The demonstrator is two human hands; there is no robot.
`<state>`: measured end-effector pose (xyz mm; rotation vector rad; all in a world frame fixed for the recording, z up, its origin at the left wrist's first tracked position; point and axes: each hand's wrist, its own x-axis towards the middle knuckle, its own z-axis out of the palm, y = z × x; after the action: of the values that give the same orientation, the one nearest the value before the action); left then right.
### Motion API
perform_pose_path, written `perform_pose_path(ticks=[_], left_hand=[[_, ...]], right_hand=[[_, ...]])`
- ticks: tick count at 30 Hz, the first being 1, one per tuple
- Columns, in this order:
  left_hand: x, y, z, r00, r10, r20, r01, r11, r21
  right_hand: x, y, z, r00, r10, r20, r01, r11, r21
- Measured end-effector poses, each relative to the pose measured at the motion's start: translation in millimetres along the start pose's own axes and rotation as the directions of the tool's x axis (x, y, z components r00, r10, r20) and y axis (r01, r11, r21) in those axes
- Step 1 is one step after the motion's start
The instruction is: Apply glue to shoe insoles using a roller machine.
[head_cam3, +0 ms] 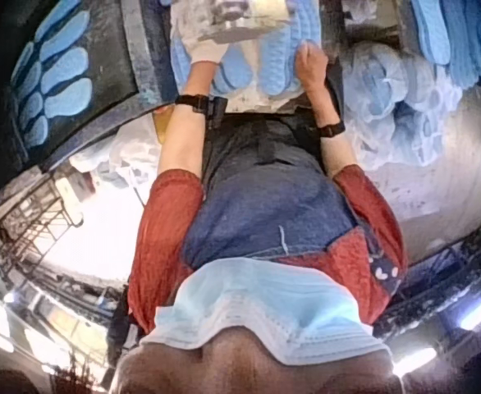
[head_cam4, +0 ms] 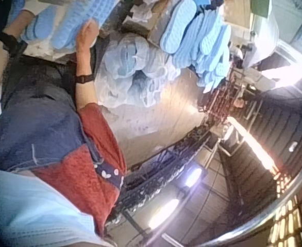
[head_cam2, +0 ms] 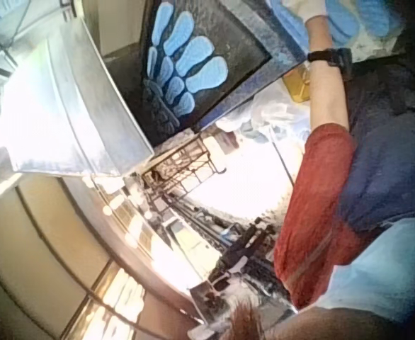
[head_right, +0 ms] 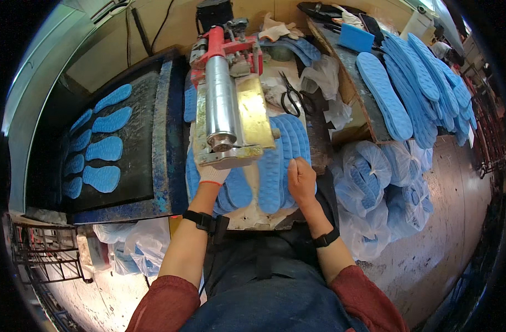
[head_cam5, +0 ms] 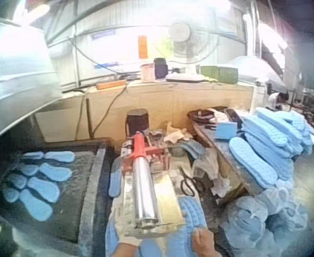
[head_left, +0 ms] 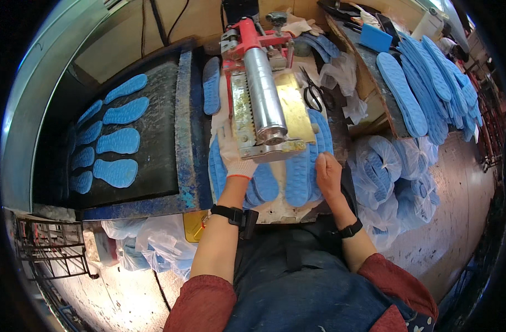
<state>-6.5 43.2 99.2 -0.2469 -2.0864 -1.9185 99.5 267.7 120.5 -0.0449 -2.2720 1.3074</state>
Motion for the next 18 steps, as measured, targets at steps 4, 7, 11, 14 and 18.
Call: perform_pose_path(ticks=[4, 7, 11, 14, 18], left_hand=[[1, -7, -1, 0.985, 0.151, -0.080, -0.135, 0.975, 0.175], [-2, -14, -6, 0.981, 0.179, -0.080, -0.145, 0.936, 0.320], [0, -8, -2, 0.997, 0.062, -0.045, -0.041, 0.928, 0.370], [-2, 5, -4, 0.994, -0.084, 0.068, 0.038, 0.860, 0.508], [-6, 3, 4, 0.970, -0.204, 0.130, 0.086, 0.793, 0.603]], right_hand=[[0, -6, -1, 0.999, 0.027, 0.020, -0.027, 1.000, 0.005], [-2, -7, 0, 0.999, 0.031, 0.018, -0.031, 0.999, 0.011], [-3, -4, -2, 0.999, 0.037, 0.008, -0.037, 0.999, 0.020], [0, -5, -2, 1.000, 0.005, -0.010, -0.005, 1.000, -0.012], [4, -4, -3, 0.999, -0.027, -0.018, 0.027, 1.000, -0.009]])
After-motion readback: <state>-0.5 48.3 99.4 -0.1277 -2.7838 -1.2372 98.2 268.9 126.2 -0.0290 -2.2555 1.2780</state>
